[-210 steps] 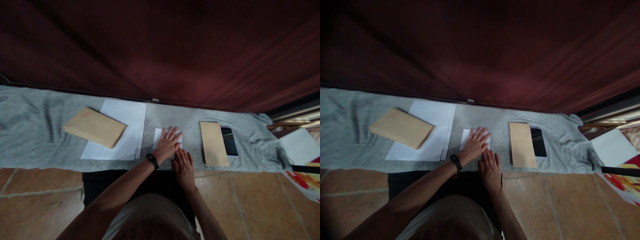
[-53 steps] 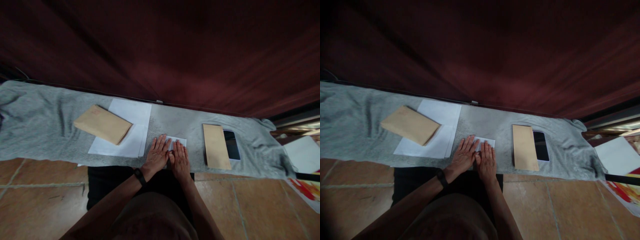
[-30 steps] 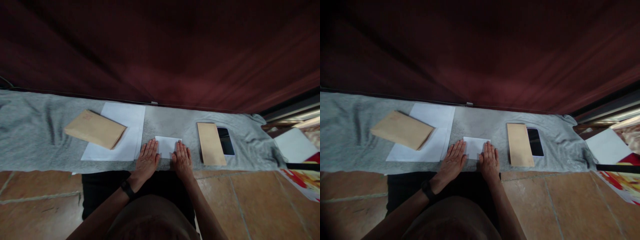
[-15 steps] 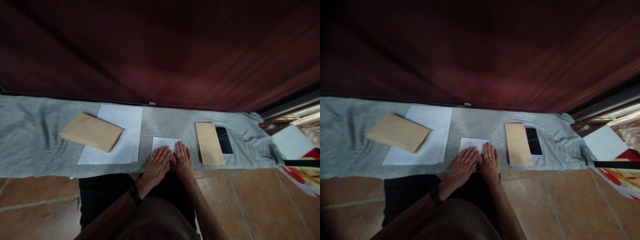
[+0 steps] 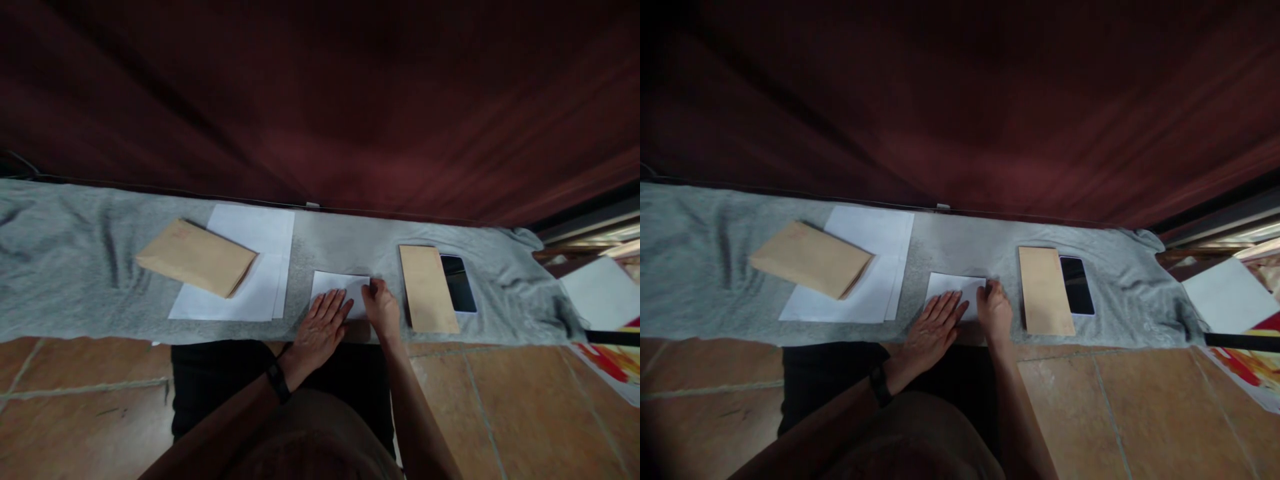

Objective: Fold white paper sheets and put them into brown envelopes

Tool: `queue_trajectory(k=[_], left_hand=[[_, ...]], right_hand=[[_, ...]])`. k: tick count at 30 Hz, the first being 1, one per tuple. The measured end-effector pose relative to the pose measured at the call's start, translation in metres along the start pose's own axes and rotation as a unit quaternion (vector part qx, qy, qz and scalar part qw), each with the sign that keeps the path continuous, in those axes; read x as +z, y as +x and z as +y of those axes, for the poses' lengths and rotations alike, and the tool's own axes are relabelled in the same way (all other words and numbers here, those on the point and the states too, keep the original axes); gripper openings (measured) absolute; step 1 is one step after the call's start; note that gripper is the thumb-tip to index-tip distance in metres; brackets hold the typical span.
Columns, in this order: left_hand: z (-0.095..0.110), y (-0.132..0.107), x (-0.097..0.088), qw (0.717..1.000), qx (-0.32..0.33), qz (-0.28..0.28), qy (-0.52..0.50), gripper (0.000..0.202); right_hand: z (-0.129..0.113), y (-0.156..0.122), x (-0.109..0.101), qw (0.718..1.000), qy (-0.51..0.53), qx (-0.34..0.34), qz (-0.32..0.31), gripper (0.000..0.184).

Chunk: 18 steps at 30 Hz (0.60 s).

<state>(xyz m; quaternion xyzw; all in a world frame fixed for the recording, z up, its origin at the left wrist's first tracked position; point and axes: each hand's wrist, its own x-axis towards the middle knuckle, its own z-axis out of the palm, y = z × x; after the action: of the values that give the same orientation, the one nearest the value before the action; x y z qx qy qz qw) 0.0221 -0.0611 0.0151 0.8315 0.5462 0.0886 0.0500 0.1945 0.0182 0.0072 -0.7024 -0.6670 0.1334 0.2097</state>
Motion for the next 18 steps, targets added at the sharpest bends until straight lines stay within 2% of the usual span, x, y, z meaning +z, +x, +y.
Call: queue_trajectory(k=[6,13,18], left_hand=[[-0.002,0.002,0.001,1.000,0.002,-0.002,-0.006,0.060],[-0.005,0.012,-0.001,1.000,-0.003,-0.004,-0.001,0.058],[-0.006,0.013,-0.004,1.000,0.003,-0.012,0.001,0.060]], right_hand=[[0.003,0.012,0.000,0.995,0.098,-0.006,-0.019,0.036],[-0.001,0.012,0.005,0.998,0.057,0.012,0.002,0.040],[-0.003,0.002,0.009,0.993,0.025,-0.079,0.079,0.039]])
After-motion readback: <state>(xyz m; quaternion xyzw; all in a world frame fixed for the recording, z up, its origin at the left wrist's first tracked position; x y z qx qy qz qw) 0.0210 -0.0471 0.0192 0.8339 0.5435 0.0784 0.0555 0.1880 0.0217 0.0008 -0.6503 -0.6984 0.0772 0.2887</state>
